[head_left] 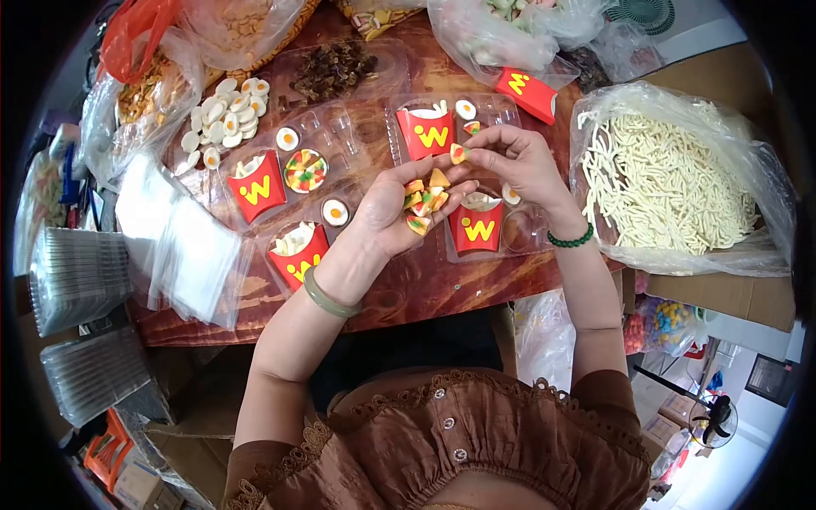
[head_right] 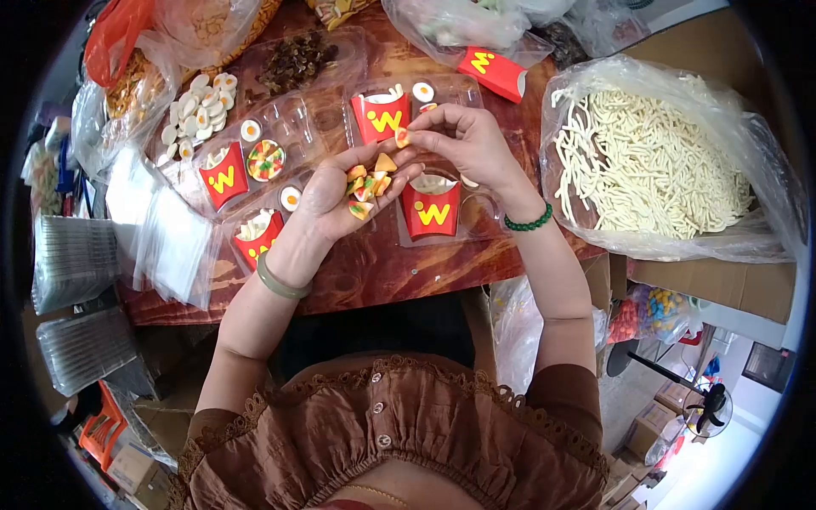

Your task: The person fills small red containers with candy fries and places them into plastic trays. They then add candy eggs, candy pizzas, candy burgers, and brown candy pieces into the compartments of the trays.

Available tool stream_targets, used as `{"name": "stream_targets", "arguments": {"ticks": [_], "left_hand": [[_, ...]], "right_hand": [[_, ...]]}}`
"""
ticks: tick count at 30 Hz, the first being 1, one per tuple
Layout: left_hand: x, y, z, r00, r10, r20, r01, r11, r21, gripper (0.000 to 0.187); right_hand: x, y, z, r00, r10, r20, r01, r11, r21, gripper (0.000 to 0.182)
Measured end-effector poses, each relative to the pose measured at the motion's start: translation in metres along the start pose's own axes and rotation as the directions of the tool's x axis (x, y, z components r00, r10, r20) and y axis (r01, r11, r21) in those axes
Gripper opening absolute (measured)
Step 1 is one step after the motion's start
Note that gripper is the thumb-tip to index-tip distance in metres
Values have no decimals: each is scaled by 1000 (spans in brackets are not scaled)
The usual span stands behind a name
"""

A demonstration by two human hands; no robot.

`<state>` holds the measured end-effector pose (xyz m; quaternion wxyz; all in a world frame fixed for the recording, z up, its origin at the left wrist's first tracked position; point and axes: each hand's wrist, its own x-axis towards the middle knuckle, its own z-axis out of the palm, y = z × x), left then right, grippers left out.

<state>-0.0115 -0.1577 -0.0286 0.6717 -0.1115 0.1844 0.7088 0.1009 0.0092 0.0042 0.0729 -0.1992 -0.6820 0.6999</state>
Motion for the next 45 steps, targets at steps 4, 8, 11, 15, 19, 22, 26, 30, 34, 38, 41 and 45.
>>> {"name": "stream_targets", "arguments": {"ticks": [4,8,11,15,19,22,26,30,34,38,41,45], "left_hand": [[-2,4,5,988,64,-144,-67,998,-18,35],[2,11,5,984,82,-156,-86,996,-20,34],[5,12,3,984,93,-153,-97,995,-21,34],[6,11,3,989,88,-122,-89,996,-6,35],[1,10,6,995,85,-51,-82,995,60,36],[4,5,9,993,101,-68,-90,984,152,36],[5,2,6,997,52,-51,-46,992,114,36],[-2,3,15,998,5,-65,3,992,123,31],[1,-1,10,999,-51,12,49,986,161,23],[3,-7,11,999,-54,3,52,985,163,24],[4,-10,12,999,15,-35,-9,988,152,24],[7,-14,11,999,36,15,-37,988,149,25]], "right_hand": [[11,19,-22,959,-225,-172,136,898,-418,14],[17,37,-20,957,-199,-213,67,861,-504,14],[23,41,-11,939,-275,-208,113,816,-567,13],[25,38,-9,923,-314,-224,89,739,-668,14],[15,23,0,937,-336,-92,246,825,-508,14],[3,4,14,955,-261,139,294,797,-528,14],[-1,9,13,996,5,86,14,978,-210,12],[-6,4,11,934,-356,-41,331,900,-282,17],[-9,-4,-2,661,-682,313,692,394,-605,26],[-14,-2,1,638,-692,338,700,338,-629,22],[-23,4,12,924,-336,-183,284,923,-259,17],[-25,1,18,993,-95,-75,84,987,-136,16]]}}
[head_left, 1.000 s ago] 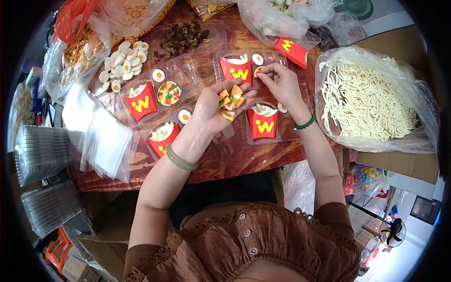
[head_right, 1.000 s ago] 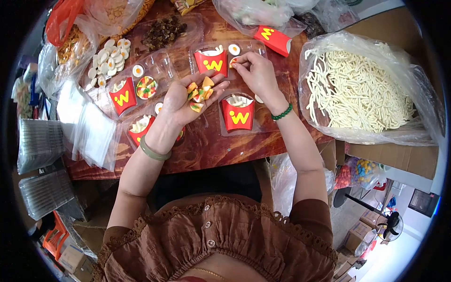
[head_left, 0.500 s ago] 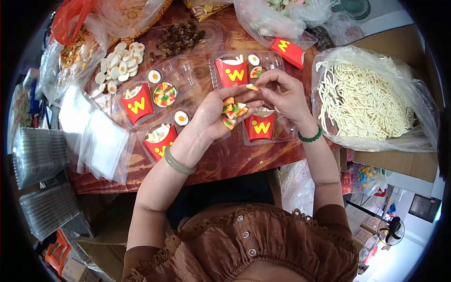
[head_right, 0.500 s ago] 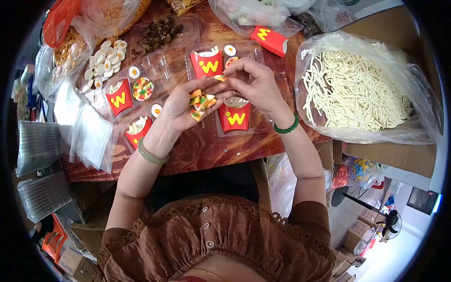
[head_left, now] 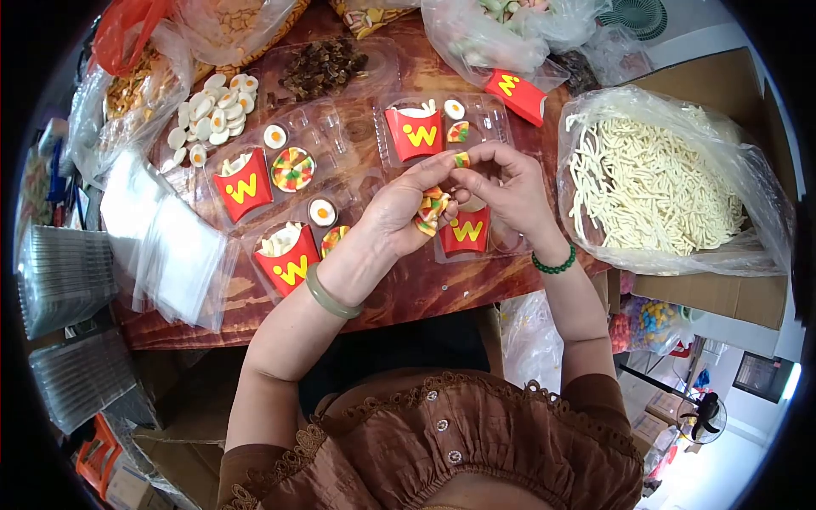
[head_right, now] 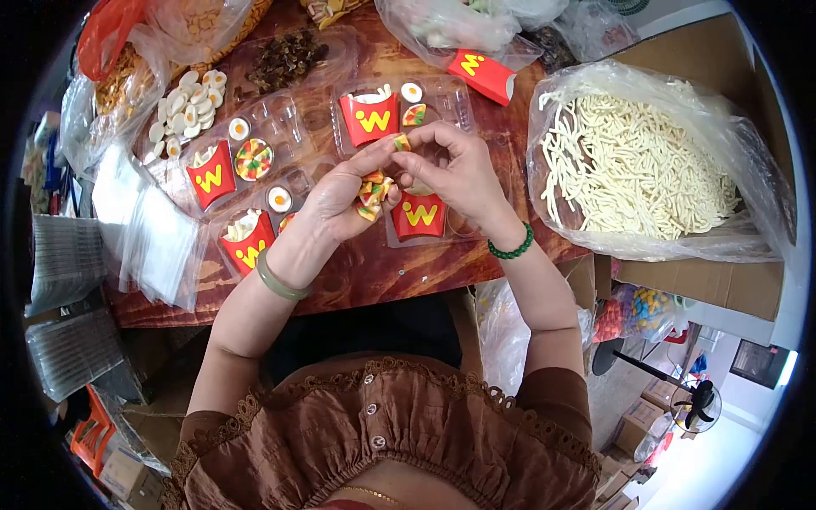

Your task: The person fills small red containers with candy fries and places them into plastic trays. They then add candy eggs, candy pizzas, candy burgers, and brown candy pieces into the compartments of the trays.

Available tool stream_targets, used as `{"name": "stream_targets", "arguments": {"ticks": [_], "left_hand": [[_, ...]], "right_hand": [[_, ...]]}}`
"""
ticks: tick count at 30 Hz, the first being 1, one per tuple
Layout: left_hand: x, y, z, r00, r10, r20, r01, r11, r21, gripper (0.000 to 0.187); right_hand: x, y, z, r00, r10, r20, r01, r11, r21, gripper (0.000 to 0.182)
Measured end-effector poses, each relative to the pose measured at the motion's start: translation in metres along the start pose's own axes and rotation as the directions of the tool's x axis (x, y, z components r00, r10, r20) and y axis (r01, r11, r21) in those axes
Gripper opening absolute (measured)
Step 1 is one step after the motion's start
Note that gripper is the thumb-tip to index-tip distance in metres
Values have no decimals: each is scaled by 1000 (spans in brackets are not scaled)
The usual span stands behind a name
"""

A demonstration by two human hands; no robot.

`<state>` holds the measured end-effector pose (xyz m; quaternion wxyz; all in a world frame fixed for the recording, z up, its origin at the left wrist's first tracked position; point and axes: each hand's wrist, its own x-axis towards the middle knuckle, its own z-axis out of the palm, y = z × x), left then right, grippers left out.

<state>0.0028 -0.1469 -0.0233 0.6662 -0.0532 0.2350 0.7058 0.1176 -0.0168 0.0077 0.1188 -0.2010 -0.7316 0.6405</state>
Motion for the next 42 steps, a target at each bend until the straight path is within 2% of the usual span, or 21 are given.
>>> {"name": "stream_targets", "arguments": {"ticks": [3,4,5,6,7,8,9,11,15,17,20,27,30,32,33,35,36,37,39,40,42], "left_hand": [[-2,7,0,998,-12,-56,11,1000,-22,27],[-4,10,-1,992,-25,-121,20,999,-42,28],[-4,14,-8,992,4,-126,-8,999,-31,29],[-5,18,-9,992,5,-128,-9,999,-31,29],[-6,21,-8,984,30,-175,-44,996,-80,29],[-6,24,-8,974,52,-221,-83,988,-129,29],[-4,26,-9,971,76,-228,-113,981,-157,29],[-1,29,-11,970,73,-231,-116,977,-181,28],[-1,29,-9,965,78,-250,-128,974,-189,26],[-1,29,-11,967,83,-240,-128,975,-181,25],[-2,28,-10,970,93,-223,-131,978,-161,23],[-3,26,-13,980,73,-183,-95,989,-116,28],[-2,23,-13,992,34,-118,-49,992,-119,32],[-1,22,-14,997,25,-78,-33,994,-105,32],[0,21,-14,999,8,-37,-11,996,-92,33],[-4,17,1,996,-3,-93,1,1000,-21,33],[-5,15,7,989,-2,-146,9,999,49,33],[0,12,0,996,-19,-87,21,999,30,34],[2,9,-3,997,-36,-67,37,999,9,34],[3,9,-4,997,-51,-52,50,999,-15,33],[3,6,-5,996,-59,-67,59,998,1,33]], "right_hand": [[11,2,-6,988,-125,-87,130,990,56,14],[21,6,-16,967,-235,-99,210,954,-215,15],[26,7,-27,967,-234,-97,210,954,-213,15],[31,0,-34,941,-337,32,301,789,-535,16],[37,-4,-39,904,-384,190,379,511,-772,18],[44,1,-43,870,-392,300,459,420,-783,22],[46,3,-41,869,-392,302,461,420,-782,22],[51,7,-35,854,-273,444,512,288,-809,20],[52,14,-25,855,-396,335,491,410,-769,20],[45,11,-21,983,-162,90,176,676,-716,17],[39,23,-21,969,-216,118,238,694,-679,9],[36,41,-20,916,-390,91,341,643,-686,10],[35,39,-18,954,-300,21,242,723,-647,13],[32,36,-13,971,-219,-98,167,911,-378,14],[29,26,-10,971,-218,-100,166,911,-377,14],[23,1,-2,975,-190,117,222,882,-416,14],[27,6,-2,913,-362,191,409,792,-453,15],[25,8,-3,914,-362,186,406,792,-456,15],[24,6,-2,992,-65,107,88,969,-230,17],[23,4,1,992,-66,110,90,969,-230,17],[18,-3,7,997,74,1,-74,996,48,16]]}}
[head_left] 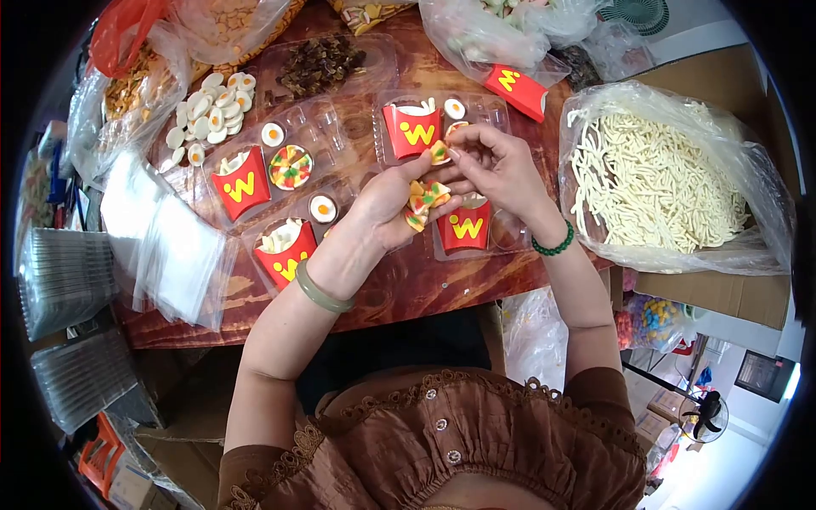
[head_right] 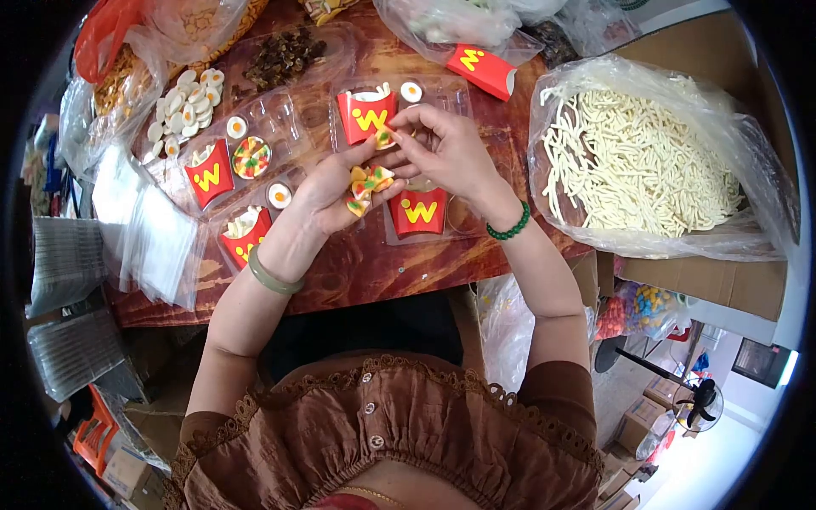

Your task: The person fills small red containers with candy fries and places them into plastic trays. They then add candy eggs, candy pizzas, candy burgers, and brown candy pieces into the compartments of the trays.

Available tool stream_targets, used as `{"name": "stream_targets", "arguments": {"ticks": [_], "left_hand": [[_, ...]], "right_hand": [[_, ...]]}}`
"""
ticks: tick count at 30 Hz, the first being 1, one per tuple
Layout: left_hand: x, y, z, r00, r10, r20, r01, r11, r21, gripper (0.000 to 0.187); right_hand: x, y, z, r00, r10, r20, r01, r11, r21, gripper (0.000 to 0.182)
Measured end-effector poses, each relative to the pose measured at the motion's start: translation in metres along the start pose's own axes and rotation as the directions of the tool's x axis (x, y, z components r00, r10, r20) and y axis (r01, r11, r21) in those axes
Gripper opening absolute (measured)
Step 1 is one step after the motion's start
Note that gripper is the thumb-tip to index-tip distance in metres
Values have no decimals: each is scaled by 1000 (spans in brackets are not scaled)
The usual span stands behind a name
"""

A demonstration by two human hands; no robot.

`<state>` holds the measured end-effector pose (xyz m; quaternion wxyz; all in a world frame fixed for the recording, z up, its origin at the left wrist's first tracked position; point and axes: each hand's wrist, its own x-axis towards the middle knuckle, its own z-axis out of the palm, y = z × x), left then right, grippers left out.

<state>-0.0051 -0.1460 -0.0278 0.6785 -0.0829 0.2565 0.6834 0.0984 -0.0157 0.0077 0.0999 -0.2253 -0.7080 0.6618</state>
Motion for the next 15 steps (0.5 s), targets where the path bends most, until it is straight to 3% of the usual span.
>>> {"name": "stream_targets", "arguments": {"ticks": [1,2,3,4,6,9,10,12,15], "left_hand": [[1,-1,1,1000,-11,-12,11,1000,19,32],[1,-3,2,1000,-11,-12,11,1000,19,32],[0,-4,4,998,-4,-60,7,999,53,31],[0,-5,6,994,3,-107,6,996,86,31],[0,-7,7,991,10,-131,4,995,101,30],[0,-7,8,986,51,-158,-32,992,120,28],[0,-7,8,984,80,-158,-60,990,125,27],[0,-1,5,989,71,-133,-61,995,82,27],[-4,3,8,984,78,-160,-68,996,64,28]], "right_hand": [[1,1,-2,1000,1,2,-1,1000,0,16],[2,2,-8,982,-174,66,186,946,-267,14],[2,2,-11,932,-319,172,362,788,-498,13],[2,2,-13,933,-318,171,360,788,-499,13],[1,0,-15,841,-442,313,524,519,-675,10],[-3,2,-13,801,-507,319,575,503,-645,10],[-4,5,-14,800,-507,321,577,502,-644,10],[-5,14,-18,950,-312,-13,295,911,-289,10],[12,20,-49,987,-161,-14,147,929,-340,12]]}}
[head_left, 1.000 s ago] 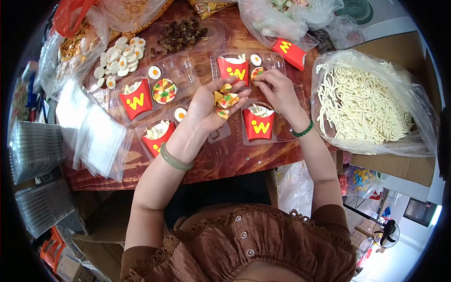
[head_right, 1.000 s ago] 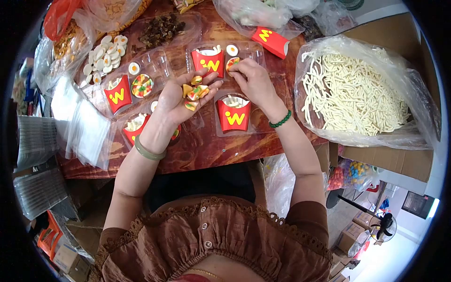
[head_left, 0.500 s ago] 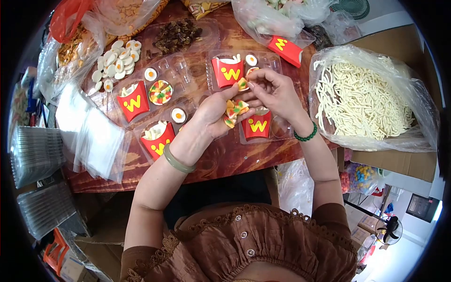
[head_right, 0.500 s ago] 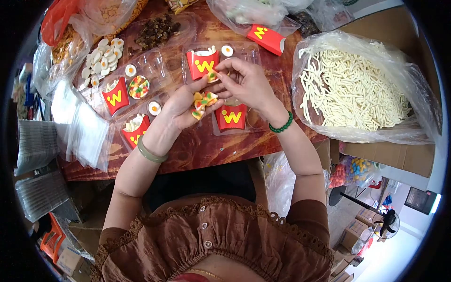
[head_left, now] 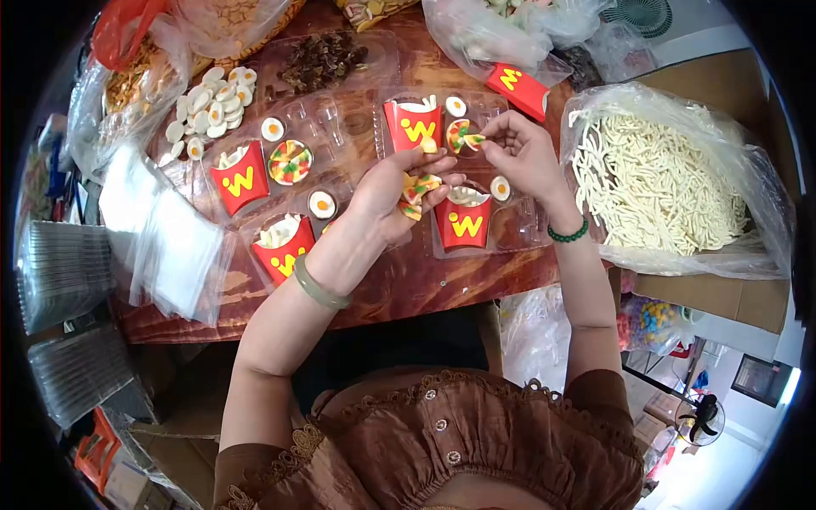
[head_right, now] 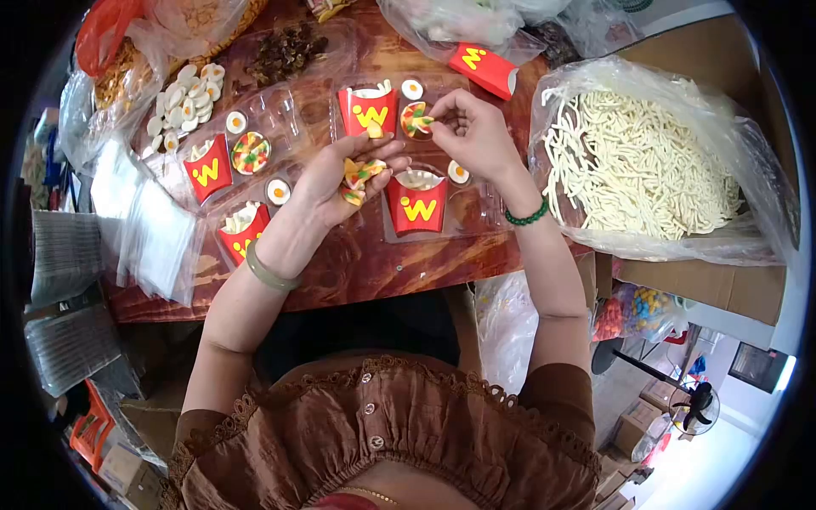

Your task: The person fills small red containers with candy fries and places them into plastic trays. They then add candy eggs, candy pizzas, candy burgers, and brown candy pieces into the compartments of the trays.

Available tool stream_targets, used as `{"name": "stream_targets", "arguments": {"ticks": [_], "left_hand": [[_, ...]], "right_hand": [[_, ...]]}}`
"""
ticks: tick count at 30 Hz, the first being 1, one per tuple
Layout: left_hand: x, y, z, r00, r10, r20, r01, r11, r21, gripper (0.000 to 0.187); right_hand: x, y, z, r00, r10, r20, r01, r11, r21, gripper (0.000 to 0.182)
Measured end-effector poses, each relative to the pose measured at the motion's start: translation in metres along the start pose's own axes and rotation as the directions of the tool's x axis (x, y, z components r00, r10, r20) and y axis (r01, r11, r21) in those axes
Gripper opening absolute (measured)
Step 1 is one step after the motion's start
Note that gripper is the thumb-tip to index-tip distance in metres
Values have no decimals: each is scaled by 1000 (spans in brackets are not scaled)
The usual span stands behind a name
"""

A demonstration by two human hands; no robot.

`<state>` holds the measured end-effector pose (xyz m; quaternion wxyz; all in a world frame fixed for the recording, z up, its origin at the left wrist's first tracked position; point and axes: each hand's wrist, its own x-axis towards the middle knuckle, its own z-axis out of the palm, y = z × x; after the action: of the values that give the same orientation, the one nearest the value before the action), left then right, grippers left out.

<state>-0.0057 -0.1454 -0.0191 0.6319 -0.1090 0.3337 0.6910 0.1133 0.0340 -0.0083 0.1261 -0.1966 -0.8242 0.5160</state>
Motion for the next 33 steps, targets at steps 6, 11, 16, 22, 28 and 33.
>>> {"name": "stream_targets", "arguments": {"ticks": [6,11,16,22,28,33], "left_hand": [[-2,4,1,1000,8,5,-8,999,36,30],[0,3,0,1000,-9,9,8,999,42,29],[3,0,5,997,-54,46,49,993,104,30],[12,-8,3,974,-113,195,88,988,129,34],[5,1,-6,971,-131,200,166,972,-168,36],[-7,3,-6,993,-43,110,77,941,-331,38]], "right_hand": [[18,19,-6,973,115,202,-87,986,-144,11],[16,25,4,997,52,48,-37,963,-268,13],[9,2,4,999,31,29,-31,999,11,15],[4,-17,1,958,114,263,-177,957,230,14],[4,1,-13,997,-10,83,-3,988,156,13],[5,6,-15,940,-316,133,339,803,-490,15]]}}
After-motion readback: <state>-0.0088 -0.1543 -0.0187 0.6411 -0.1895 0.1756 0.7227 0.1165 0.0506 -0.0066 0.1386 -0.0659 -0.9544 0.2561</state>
